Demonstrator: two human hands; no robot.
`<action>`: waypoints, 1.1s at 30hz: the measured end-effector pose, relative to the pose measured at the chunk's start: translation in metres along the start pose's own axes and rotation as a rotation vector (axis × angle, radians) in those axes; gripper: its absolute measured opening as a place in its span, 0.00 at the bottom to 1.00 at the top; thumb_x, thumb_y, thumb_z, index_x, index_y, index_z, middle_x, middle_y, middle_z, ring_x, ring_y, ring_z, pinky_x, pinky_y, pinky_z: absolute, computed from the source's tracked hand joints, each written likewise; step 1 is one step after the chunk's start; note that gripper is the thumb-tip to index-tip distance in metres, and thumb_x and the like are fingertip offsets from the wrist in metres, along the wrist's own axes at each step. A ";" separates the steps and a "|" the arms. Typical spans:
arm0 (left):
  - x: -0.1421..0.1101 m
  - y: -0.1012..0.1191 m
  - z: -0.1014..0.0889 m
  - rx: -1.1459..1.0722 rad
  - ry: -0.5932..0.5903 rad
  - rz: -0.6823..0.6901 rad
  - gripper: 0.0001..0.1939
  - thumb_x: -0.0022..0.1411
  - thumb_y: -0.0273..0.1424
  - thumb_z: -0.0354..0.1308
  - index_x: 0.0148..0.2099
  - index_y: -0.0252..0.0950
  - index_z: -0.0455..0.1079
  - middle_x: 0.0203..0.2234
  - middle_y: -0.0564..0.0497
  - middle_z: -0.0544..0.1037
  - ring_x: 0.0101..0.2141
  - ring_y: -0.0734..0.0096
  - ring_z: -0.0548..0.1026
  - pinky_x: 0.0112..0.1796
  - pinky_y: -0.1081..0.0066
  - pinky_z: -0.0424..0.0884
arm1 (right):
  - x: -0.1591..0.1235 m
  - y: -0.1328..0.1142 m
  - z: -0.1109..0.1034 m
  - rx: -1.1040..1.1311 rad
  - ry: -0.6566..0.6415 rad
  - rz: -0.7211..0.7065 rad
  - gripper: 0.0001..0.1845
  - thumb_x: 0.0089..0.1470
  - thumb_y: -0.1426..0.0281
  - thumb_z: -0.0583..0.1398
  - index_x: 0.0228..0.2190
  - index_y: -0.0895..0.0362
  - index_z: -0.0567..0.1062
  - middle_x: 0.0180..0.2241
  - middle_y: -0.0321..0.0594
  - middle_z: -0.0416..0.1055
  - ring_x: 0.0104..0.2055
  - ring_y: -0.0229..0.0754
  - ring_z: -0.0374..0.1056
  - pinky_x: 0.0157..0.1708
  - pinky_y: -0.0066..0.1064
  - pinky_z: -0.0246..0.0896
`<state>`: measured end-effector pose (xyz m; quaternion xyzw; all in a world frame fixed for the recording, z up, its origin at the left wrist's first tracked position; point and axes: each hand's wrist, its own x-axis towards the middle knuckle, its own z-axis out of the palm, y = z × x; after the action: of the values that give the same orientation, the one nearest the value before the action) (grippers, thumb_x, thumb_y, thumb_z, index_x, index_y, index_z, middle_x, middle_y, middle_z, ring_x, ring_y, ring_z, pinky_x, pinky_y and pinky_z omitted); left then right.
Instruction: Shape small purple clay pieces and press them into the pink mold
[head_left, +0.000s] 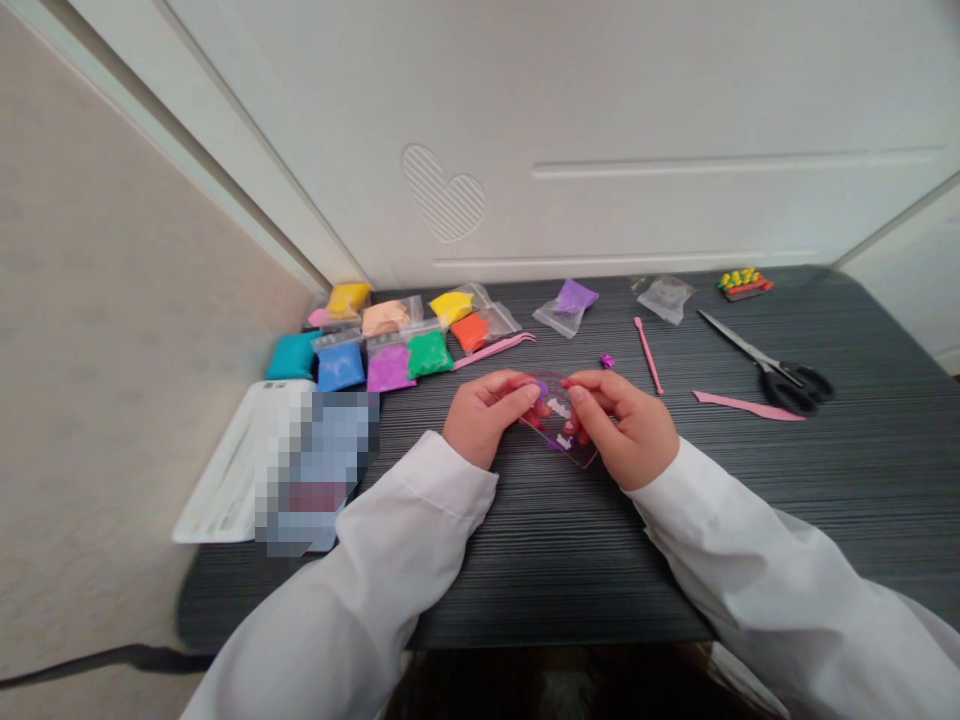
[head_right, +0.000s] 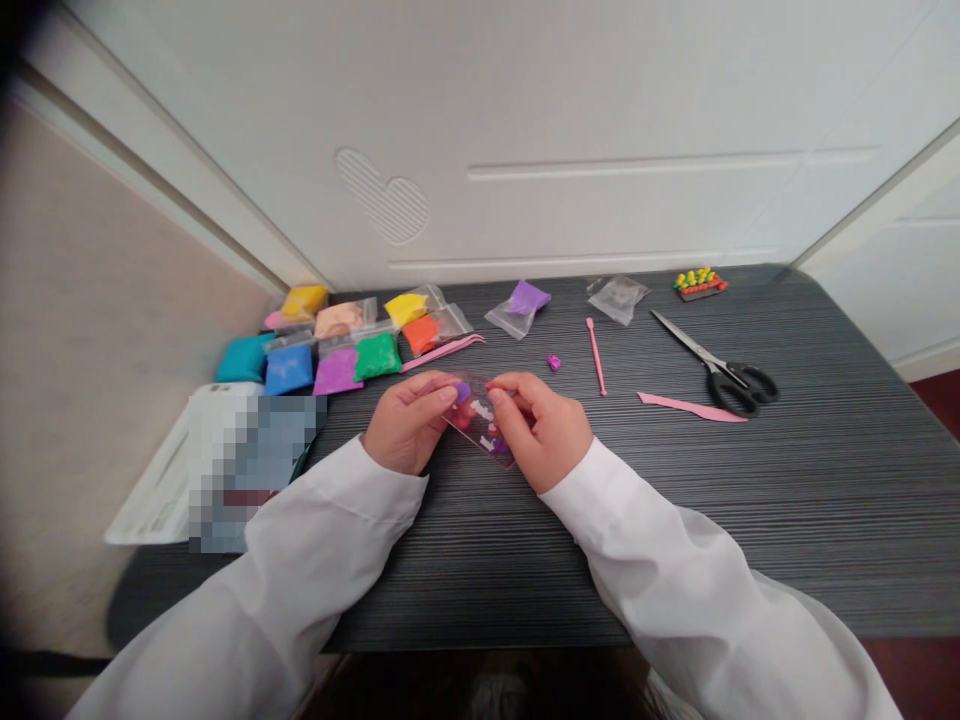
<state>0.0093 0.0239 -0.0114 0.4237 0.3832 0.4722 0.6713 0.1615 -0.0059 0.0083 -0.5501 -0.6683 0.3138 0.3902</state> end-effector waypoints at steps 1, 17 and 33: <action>0.000 -0.001 0.000 0.040 0.009 0.009 0.07 0.47 0.31 0.59 0.29 0.33 0.67 0.18 0.54 0.73 0.20 0.77 0.69 0.24 0.74 0.64 | 0.000 -0.001 -0.001 -0.013 -0.009 0.002 0.12 0.52 0.65 0.50 0.36 0.56 0.68 0.21 0.34 0.70 0.22 0.34 0.66 0.24 0.25 0.59; 0.000 0.000 0.003 -0.135 -0.027 0.017 0.06 0.50 0.30 0.56 0.32 0.34 0.67 0.21 0.53 0.74 0.23 0.76 0.71 0.26 0.75 0.67 | 0.001 0.010 0.004 0.140 -0.004 0.055 0.14 0.51 0.61 0.50 0.38 0.54 0.67 0.21 0.31 0.66 0.20 0.32 0.61 0.20 0.25 0.58; -0.003 0.001 -0.002 -0.029 -0.129 -0.027 0.08 0.51 0.31 0.55 0.34 0.33 0.67 0.23 0.51 0.76 0.22 0.73 0.73 0.25 0.74 0.65 | 0.005 0.000 -0.010 0.004 -0.057 0.033 0.15 0.51 0.64 0.51 0.40 0.55 0.67 0.22 0.34 0.66 0.22 0.33 0.62 0.24 0.26 0.60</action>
<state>0.0067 0.0211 -0.0108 0.4382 0.3379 0.4404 0.7070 0.1698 -0.0013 0.0138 -0.5512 -0.6694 0.3370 0.3667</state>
